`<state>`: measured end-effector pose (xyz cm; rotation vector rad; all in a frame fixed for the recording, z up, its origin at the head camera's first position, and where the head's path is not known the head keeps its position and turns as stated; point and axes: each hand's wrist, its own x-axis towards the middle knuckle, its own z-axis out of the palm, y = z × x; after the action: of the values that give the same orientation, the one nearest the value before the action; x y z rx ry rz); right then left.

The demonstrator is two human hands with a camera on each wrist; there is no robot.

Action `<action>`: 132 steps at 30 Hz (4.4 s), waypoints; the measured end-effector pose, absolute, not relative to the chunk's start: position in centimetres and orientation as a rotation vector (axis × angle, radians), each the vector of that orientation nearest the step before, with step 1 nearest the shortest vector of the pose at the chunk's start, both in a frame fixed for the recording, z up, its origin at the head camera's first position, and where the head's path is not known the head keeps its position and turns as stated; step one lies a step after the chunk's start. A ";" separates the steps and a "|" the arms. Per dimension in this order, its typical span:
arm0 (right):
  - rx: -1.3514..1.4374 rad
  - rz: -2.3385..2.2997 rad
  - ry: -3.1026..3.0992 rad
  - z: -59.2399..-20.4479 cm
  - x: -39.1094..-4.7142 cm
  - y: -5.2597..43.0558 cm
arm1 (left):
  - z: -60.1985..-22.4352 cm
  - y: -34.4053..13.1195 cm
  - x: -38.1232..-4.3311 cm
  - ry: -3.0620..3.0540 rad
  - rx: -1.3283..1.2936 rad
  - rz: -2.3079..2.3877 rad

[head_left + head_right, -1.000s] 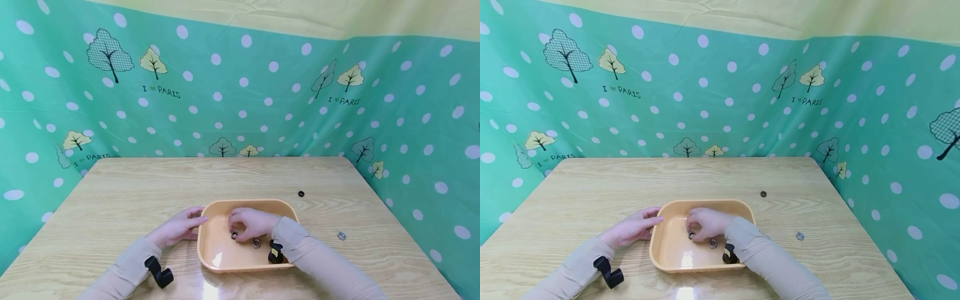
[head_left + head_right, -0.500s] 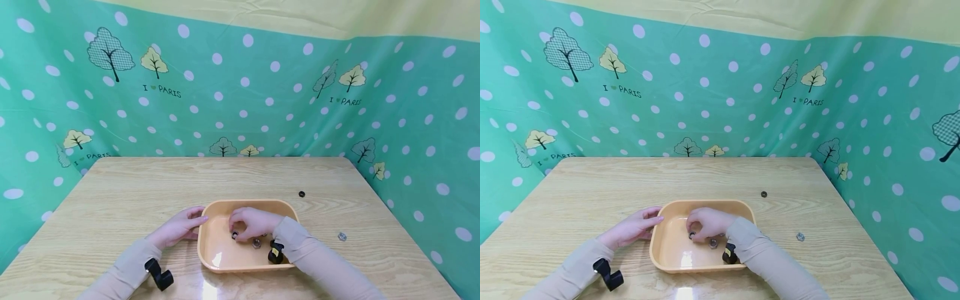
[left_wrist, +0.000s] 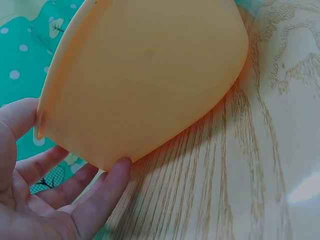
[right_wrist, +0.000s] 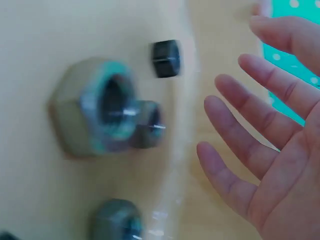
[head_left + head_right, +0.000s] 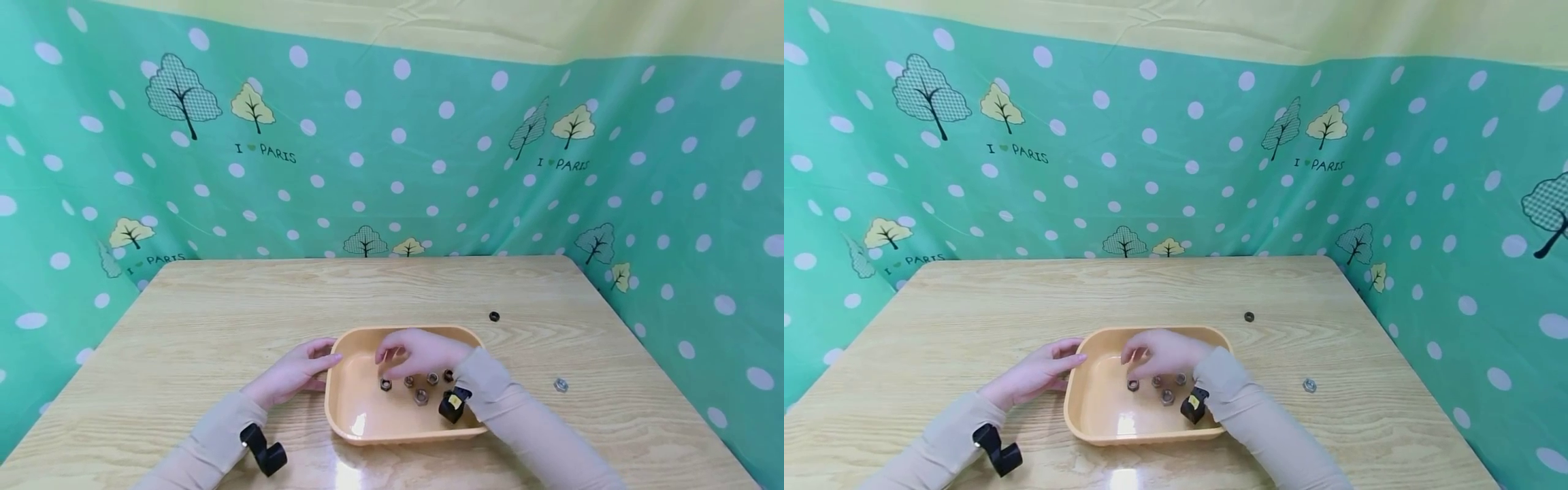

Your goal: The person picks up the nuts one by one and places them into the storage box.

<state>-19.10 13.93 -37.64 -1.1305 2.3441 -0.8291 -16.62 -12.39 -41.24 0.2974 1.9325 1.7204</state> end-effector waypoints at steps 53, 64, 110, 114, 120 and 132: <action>-0.305 -1.394 2.684 -37.1 -22.6 30.0 | -41.7 -12.4 -16.6 1.932 0.283 1.777; -0.121 -1.331 2.751 -40.0 -23.8 32.1 | -41.9 -12.5 -16.4 1.924 0.282 1.788; -0.135 -1.075 2.708 -42.0 -25.0 34.0 | -41.5 -12.3 -16.5 1.900 0.251 1.804; -0.179 -1.025 2.745 -41.9 -25.0 33.9 | -41.6 -12.3 -16.6 1.908 0.252 1.805; -0.184 -0.991 2.792 -41.8 -24.9 33.3 | -41.8 -12.4 -16.6 1.903 0.241 1.815; -0.129 -0.957 2.824 -42.0 -25.0 32.9 | -42.0 -12.4 -16.4 1.891 0.266 1.828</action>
<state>-24.95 32.91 -41.95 -0.1290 2.8237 -0.9566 -16.42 -12.39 -42.00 0.2662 1.8908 1.8283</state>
